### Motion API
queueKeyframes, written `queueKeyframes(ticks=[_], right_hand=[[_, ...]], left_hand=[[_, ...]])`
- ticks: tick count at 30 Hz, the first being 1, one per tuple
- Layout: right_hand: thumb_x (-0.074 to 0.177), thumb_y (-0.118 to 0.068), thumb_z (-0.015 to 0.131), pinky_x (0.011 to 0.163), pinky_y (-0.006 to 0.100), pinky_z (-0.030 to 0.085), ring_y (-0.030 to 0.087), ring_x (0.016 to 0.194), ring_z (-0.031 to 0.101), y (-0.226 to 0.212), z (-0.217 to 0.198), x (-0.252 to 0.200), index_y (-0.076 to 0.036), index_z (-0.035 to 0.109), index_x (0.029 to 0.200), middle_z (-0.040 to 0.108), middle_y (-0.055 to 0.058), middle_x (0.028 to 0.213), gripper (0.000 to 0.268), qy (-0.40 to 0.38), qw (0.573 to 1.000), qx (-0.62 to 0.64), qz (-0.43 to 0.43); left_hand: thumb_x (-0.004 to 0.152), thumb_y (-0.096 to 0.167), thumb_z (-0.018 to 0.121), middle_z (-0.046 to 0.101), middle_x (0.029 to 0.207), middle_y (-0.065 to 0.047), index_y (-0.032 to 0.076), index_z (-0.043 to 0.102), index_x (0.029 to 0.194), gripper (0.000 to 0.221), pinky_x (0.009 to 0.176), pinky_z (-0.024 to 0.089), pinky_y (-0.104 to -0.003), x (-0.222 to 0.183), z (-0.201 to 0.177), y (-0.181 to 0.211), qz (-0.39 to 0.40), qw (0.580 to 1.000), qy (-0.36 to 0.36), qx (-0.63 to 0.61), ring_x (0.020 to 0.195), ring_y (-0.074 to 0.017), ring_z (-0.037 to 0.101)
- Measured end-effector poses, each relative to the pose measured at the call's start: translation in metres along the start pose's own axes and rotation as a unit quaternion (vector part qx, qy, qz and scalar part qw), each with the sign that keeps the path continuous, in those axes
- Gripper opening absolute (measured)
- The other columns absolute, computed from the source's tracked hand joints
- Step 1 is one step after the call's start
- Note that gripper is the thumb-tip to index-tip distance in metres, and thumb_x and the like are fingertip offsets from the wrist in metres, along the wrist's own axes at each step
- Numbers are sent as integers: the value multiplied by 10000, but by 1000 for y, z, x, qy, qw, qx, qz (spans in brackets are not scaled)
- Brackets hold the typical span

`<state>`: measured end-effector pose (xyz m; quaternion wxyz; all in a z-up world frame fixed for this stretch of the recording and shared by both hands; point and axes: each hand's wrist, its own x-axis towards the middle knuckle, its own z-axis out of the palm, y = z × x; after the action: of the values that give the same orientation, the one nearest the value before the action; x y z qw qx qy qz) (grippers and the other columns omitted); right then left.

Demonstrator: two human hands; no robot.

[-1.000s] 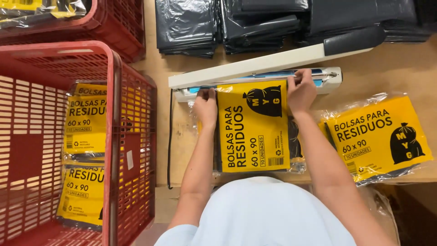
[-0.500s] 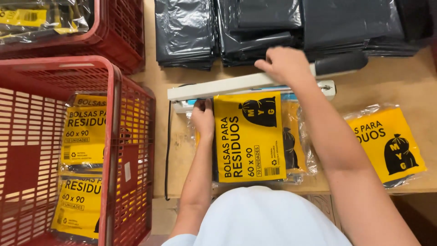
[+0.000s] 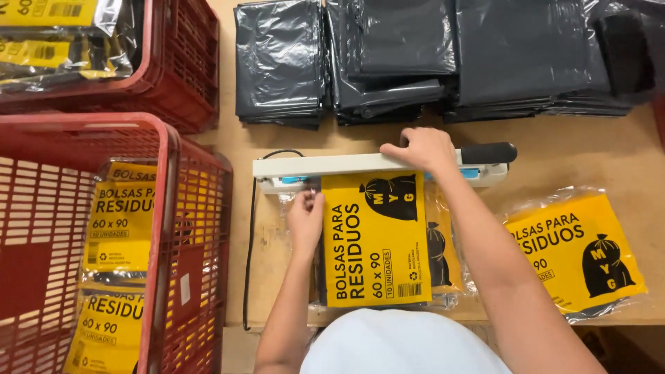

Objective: Sealing the outer packaging of plastic bag stacks using a heat sealer and then packing the finished units into a cardboard box.

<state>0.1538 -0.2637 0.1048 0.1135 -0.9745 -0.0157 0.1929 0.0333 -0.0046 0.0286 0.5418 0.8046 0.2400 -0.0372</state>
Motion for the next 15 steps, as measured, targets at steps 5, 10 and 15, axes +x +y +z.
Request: queueKeyframes(ticks=[5, 10, 15], right_hand=[[789, -848, 434, 924, 416, 492, 300, 1011, 693, 2, 5, 1, -176, 713, 915, 725, 87, 914, 738, 3, 1000, -14, -7], [778, -869, 442, 911, 408, 492, 292, 992, 699, 6, 12, 6, -186, 716, 900, 726, 78, 895, 746, 10, 1000, -20, -2], [759, -891, 434, 904, 410, 490, 296, 980, 701, 7, 13, 8, -190, 713, 883, 724, 77, 879, 764, 13, 1000, -16, -3]], left_hand=[[930, 383, 685, 788, 919, -27, 165, 704, 1100, 277, 742, 570, -344, -20, -3, -10, -42, 995, -72, 59, 865, -166, 732], [951, 359, 660, 782, 941, -98, 100, 705, 1099, 301, 761, 581, -388, -28, -15, 18, -44, 991, -110, 64, 902, -244, 736], [931, 389, 671, 782, 995, -94, 114, 689, 1109, 328, 833, 581, -415, -27, -17, 22, -52, 988, -125, 73, 999, -258, 730]])
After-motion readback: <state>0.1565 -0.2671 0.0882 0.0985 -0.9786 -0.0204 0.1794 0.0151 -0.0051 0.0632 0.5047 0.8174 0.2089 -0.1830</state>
